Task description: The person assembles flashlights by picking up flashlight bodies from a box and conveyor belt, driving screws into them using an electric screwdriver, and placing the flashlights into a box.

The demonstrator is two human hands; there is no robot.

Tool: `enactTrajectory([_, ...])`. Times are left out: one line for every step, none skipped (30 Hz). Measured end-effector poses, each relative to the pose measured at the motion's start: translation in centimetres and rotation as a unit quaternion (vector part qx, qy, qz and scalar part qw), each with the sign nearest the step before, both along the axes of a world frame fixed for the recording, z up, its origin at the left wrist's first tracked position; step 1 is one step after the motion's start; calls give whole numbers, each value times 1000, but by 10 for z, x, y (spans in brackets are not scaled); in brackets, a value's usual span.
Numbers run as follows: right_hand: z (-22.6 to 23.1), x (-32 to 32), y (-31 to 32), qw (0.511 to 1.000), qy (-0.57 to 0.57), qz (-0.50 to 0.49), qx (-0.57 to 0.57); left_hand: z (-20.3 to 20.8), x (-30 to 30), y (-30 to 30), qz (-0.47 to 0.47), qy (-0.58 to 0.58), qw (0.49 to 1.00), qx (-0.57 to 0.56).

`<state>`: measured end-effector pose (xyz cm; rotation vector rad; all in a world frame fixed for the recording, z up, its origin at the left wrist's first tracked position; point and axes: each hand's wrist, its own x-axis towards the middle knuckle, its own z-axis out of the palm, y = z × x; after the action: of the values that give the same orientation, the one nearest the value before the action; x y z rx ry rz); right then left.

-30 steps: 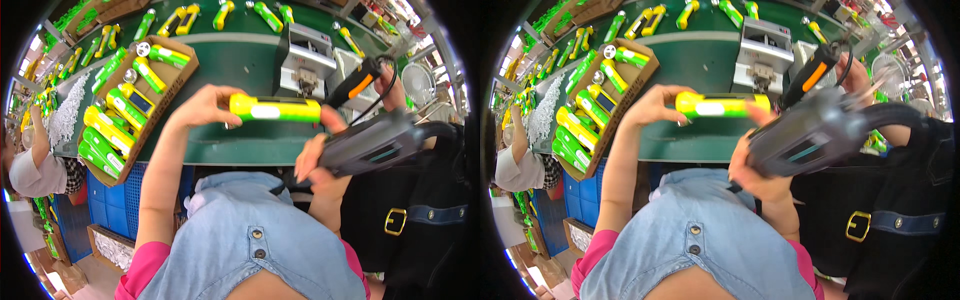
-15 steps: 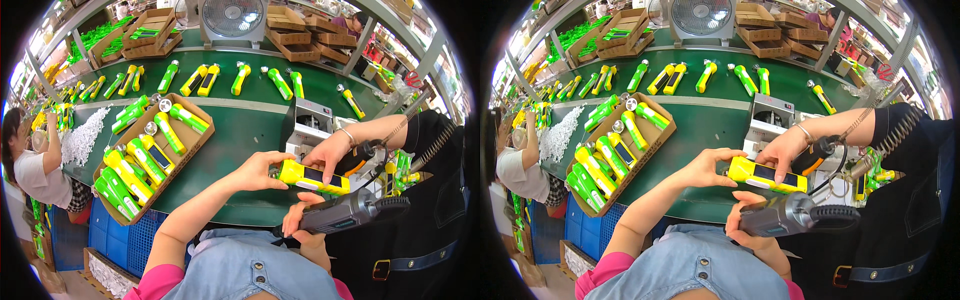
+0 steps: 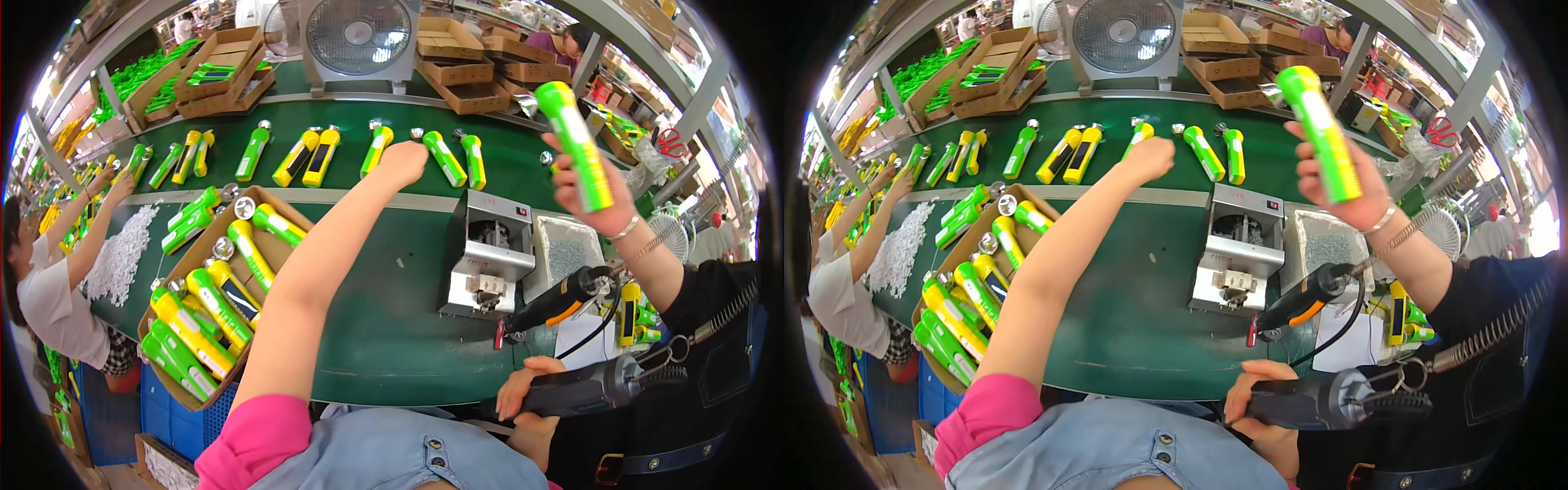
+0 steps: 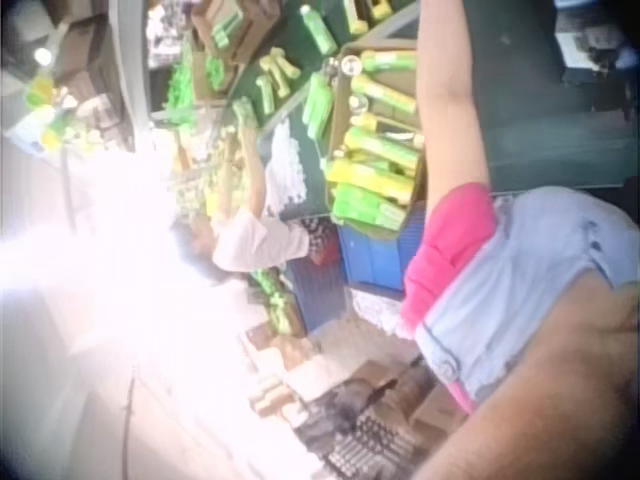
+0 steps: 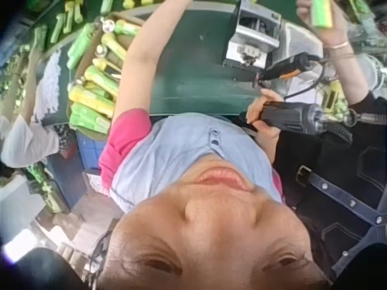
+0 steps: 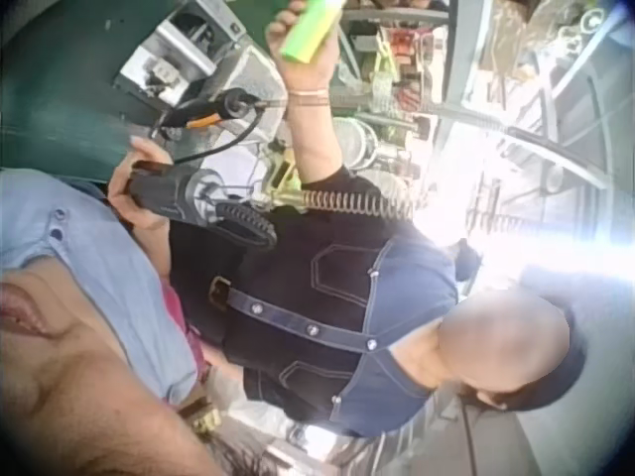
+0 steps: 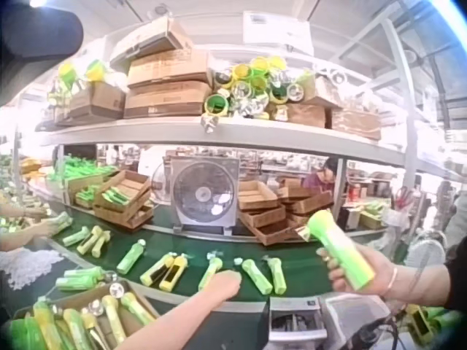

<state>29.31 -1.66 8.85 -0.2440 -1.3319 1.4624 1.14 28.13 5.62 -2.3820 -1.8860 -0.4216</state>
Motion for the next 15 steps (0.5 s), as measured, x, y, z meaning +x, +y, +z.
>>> enactTrajectory([1, 4, 1, 1000, -5, -8, 3, -13, 14, 34, -11, -5, 999, -38])
enactTrajectory([2, 10, 2, 1000, -7, -25, -7, -20, 35, 53, -11, -36, 999, -22])
enactTrajectory([2, 11, -2, 997, -2, -71, -21, -24, 56, 67, -10, -67, 998, -7])
enactTrajectory([3, 12, -1, 995, -9, -96, -18, -24, 78, 78, 30, -101, 994, -23])
enactTrajectory([3, 15, 1, 993, -17, -115, -16, -25, 97, 86, 74, -136, 987, -41])
enactTrajectory([-1, 19, 3, 994, -6, -109, -18, -29, 110, 96, 115, -193, 971, -84])
enactTrajectory([-4, 22, 6, 993, -25, -116, -16, -28, 116, 102, 148, -195, 959, -144])
enactTrajectory([-6, 26, 6, 992, -44, -119, -11, -30, 117, 103, 159, -182, 957, -160])
enactTrajectory([-8, 29, 9, 991, -63, -119, -9, -35, 114, 103, 173, -169, 954, -177])
enactTrajectory([-8, 35, 11, 989, -95, -105, 31, -52, 130, 116, 170, -138, 958, -186])
enactTrajectory([-3, 31, 12, 991, -98, -93, 21, -63, 130, 109, 182, -136, 962, -151])
enactTrajectory([5, 24, 8, 981, -115, -156, 2, -74, 133, 117, 185, -161, 963, -110])
enactTrajectory([8, 15, 6, 967, -133, -216, -17, -80, 133, 123, 191, -183, 962, -68])
enactTrajectory([3, 8, 1, 964, -75, -253, -34, -83, 132, 127, 180, -182, 964, -68])
enactTrajectory([2, 5, 4, 965, -80, -246, -46, -77, 139, 128, 155, -182, 969, -69])
